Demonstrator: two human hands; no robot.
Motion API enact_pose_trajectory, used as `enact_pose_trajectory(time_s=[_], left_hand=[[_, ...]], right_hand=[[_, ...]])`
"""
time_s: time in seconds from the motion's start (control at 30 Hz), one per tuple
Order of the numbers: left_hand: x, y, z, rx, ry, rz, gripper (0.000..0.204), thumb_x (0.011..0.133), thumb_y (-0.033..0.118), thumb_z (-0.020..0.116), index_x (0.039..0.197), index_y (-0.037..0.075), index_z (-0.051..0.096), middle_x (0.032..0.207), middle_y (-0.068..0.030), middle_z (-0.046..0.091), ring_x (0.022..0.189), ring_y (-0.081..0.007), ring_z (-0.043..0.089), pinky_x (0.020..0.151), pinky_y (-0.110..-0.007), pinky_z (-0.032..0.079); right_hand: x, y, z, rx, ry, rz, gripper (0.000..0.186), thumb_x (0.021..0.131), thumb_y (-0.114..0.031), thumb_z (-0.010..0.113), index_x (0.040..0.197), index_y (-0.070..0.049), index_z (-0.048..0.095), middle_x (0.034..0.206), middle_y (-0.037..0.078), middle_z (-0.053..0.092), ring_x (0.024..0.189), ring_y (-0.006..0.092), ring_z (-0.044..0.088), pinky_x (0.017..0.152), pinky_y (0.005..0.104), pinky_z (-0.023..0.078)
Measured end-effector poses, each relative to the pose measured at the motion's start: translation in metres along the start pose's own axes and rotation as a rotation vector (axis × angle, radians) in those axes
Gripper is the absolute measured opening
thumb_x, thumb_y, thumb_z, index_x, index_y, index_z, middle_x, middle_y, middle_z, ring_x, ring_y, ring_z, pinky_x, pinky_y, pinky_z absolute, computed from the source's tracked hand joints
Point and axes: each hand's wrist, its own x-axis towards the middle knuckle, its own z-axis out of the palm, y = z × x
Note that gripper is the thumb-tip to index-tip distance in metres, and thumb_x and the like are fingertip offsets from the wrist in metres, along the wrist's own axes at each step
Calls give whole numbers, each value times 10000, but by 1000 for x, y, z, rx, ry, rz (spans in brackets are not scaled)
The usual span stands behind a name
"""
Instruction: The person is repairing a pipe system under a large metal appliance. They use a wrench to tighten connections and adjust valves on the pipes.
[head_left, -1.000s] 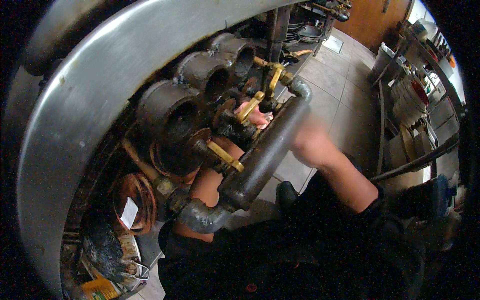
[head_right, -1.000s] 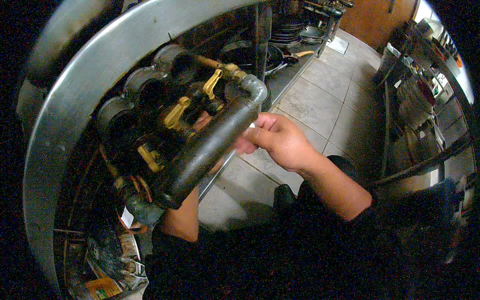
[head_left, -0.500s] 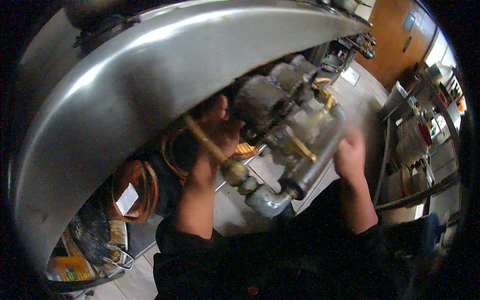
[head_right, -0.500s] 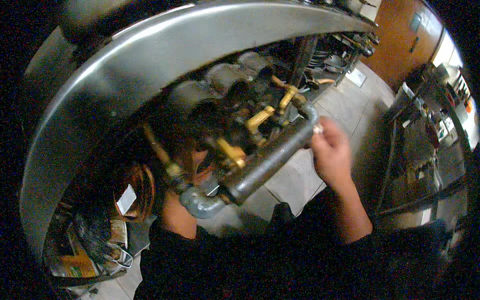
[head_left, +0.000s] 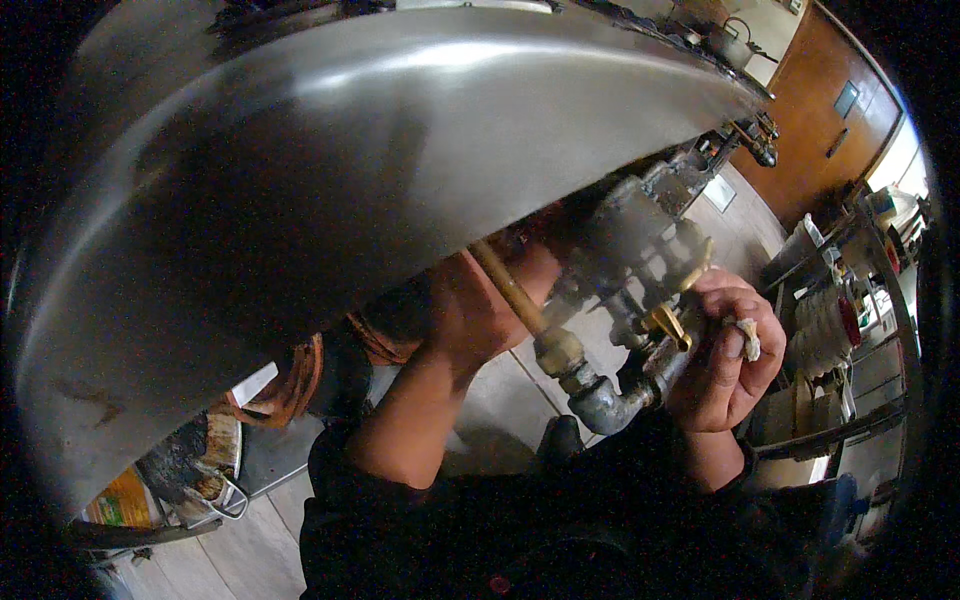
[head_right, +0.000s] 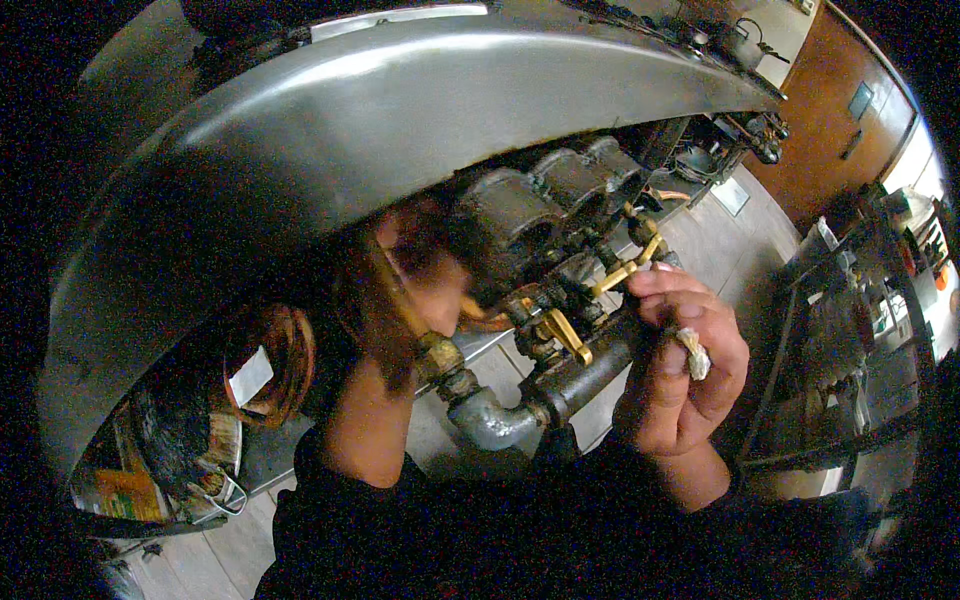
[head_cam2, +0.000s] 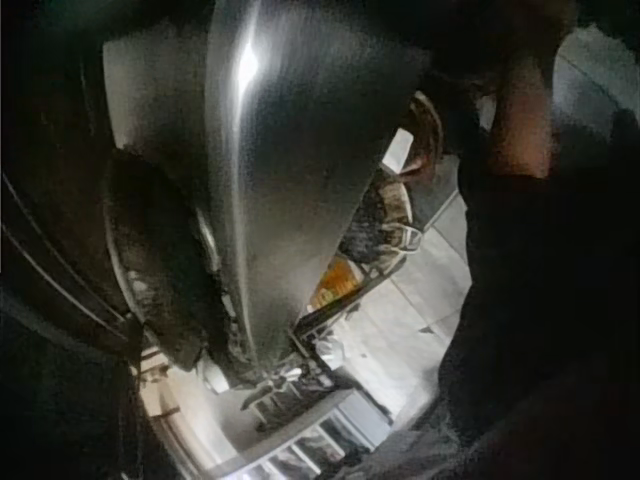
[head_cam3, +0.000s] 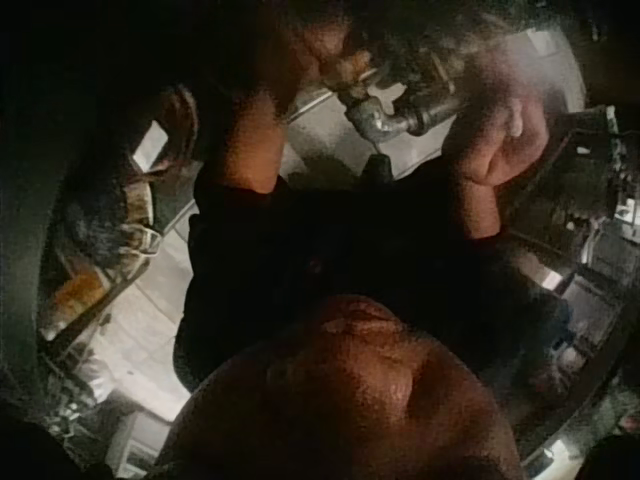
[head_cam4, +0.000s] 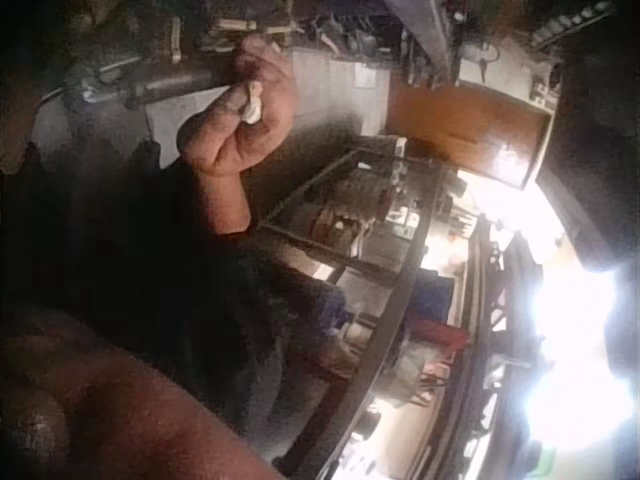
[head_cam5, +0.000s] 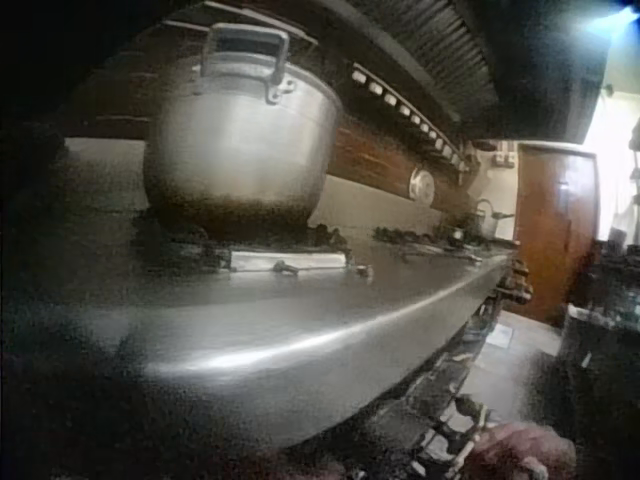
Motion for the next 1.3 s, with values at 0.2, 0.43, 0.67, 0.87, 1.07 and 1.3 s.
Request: enact_pose_trajectory(time_s=[0.2,0.43,0.67,0.87,1.07,1.3], left_hand=[[2,-5,0,-311,-23,-87,214,830,169,482,976,89,615,908,-173,622,811,-347,596,735,-428,464],[16,3,-15,-751,-218,-490,202,850,148,517,1004,53,606,1021,-160,613,899,-355,574,842,-414,426],[-11,-42,26,-1346,58,-784,275,858,240,559,1075,72,548,906,-52,626,751,-168,590,737,-292,502],[-14,-55,19,-2231,-6,-735,237,878,238,540,1050,75,534,926,-30,594,756,-110,575,674,-221,510],[-21,-67,27,-2642,-17,-863,224,879,202,528,1036,42,532,974,-67,554,910,-176,516,777,-279,449],[-7,-41,30,-2224,-49,-885,317,845,159,554,1128,22,509,1090,-96,555,1028,-230,505,919,-353,391]], right_hand=[[0,-6,0,-42,-53,26,241,927,-171,423,1121,-30,440,919,161,528,923,289,526,893,466,387],[-3,-3,2,-44,4,28,236,907,-182,443,1087,-30,435,892,151,541,927,309,555,910,485,382],[-1,-2,1,-34,-24,7,238,907,-191,459,1080,-29,442,898,144,542,935,308,551,898,478,385],[-2,-3,0,-33,-24,20,236,905,-181,454,1085,-29,439,911,154,534,931,317,548,892,466,389],[-2,-4,-1,-38,-38,11,232,901,-168,445,1085,-27,435,912,159,528,929,318,546,885,461,391],[-3,-2,0,-43,-36,4,245,900,-180,450,1094,-31,430,906,160,526,923,312,547,881,469,390]])
